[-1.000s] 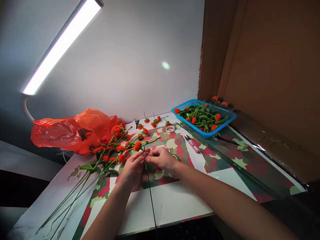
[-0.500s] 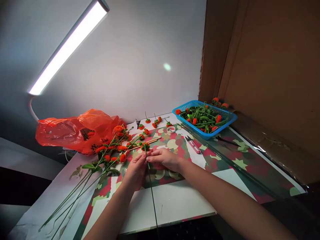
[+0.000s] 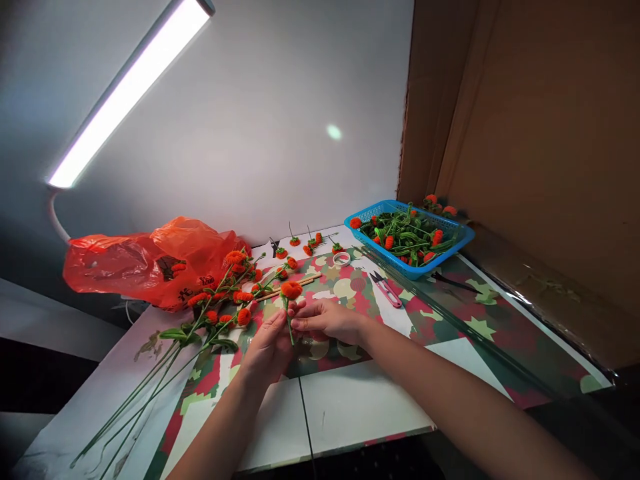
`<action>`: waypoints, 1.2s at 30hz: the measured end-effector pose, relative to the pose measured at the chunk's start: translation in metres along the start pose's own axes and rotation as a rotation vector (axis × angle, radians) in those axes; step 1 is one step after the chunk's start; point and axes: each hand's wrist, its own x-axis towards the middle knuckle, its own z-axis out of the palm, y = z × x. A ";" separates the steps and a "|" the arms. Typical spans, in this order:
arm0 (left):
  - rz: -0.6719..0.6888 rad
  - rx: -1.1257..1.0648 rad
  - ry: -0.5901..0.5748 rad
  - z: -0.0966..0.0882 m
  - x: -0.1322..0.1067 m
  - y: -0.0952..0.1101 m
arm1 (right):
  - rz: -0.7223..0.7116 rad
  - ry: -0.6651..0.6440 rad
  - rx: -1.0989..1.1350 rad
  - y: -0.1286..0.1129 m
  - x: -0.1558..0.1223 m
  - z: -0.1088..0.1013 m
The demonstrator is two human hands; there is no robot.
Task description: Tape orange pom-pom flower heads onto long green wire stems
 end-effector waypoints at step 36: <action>0.198 0.320 0.118 -0.004 0.000 0.003 | -0.097 0.129 -0.251 -0.004 -0.003 0.003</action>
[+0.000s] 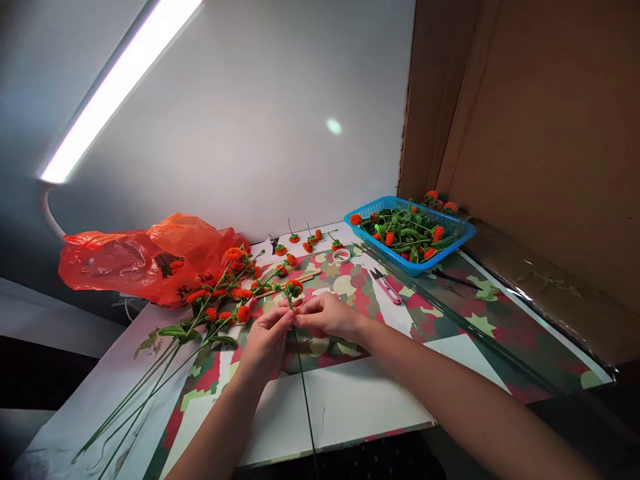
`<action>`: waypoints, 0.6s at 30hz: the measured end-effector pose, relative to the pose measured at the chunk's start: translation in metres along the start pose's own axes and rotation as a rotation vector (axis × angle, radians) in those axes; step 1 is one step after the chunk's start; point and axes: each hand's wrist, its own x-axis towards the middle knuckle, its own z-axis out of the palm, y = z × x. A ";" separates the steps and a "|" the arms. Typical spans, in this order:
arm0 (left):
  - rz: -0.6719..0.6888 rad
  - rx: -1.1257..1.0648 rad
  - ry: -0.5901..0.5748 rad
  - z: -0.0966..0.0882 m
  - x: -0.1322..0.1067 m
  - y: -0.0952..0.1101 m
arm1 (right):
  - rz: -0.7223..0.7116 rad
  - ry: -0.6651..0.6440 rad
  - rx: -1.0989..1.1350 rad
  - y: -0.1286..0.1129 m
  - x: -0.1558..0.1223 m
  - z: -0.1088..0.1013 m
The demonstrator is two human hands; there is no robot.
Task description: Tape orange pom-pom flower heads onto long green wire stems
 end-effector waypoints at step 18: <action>0.135 0.159 0.129 0.001 0.000 0.001 | 0.103 0.013 0.097 0.002 0.001 0.000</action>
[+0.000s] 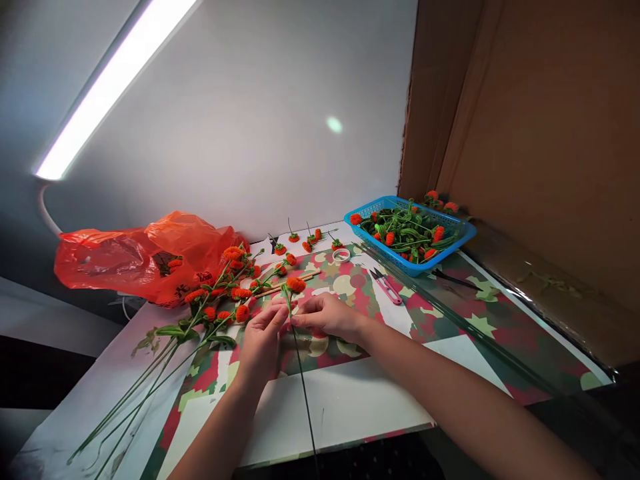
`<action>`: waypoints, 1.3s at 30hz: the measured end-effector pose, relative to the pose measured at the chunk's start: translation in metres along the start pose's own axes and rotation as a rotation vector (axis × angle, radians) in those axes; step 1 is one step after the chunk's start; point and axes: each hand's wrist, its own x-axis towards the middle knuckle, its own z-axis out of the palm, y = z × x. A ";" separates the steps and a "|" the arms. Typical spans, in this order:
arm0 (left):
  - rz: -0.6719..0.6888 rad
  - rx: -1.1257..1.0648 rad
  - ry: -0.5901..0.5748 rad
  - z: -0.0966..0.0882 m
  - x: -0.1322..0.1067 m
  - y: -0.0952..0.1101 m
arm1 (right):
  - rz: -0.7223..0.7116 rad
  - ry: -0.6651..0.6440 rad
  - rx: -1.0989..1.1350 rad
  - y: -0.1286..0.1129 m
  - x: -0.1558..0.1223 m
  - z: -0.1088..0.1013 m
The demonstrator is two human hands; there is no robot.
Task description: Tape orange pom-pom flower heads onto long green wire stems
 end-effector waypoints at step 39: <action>-0.291 -0.413 -0.166 0.005 -0.003 0.004 | 0.019 -0.098 0.050 -0.001 0.000 0.004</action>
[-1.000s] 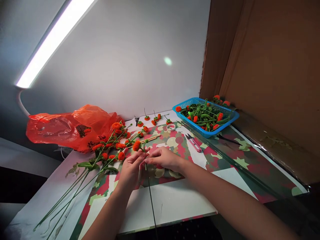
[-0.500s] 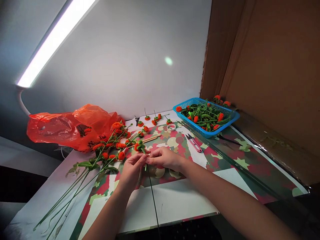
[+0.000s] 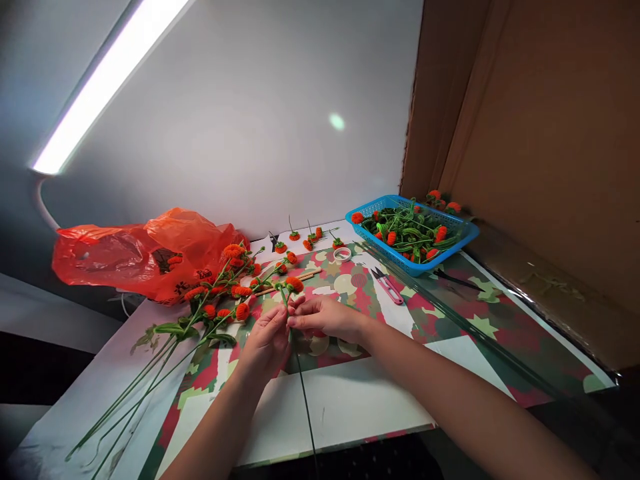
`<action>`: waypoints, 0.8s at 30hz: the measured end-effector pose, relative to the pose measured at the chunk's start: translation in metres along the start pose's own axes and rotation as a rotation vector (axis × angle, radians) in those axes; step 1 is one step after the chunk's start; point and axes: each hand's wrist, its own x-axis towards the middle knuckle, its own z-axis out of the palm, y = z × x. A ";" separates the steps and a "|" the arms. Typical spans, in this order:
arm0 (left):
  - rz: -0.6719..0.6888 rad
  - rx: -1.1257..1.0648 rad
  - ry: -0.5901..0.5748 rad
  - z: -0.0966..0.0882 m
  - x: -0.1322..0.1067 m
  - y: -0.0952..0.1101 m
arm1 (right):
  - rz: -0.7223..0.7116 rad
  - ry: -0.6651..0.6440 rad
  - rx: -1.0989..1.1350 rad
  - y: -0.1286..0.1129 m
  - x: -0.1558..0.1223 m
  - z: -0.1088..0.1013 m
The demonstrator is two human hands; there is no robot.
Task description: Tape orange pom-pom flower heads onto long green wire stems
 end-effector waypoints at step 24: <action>0.014 0.172 0.147 -0.014 0.002 -0.006 | -0.173 0.135 -0.211 0.001 -0.002 0.012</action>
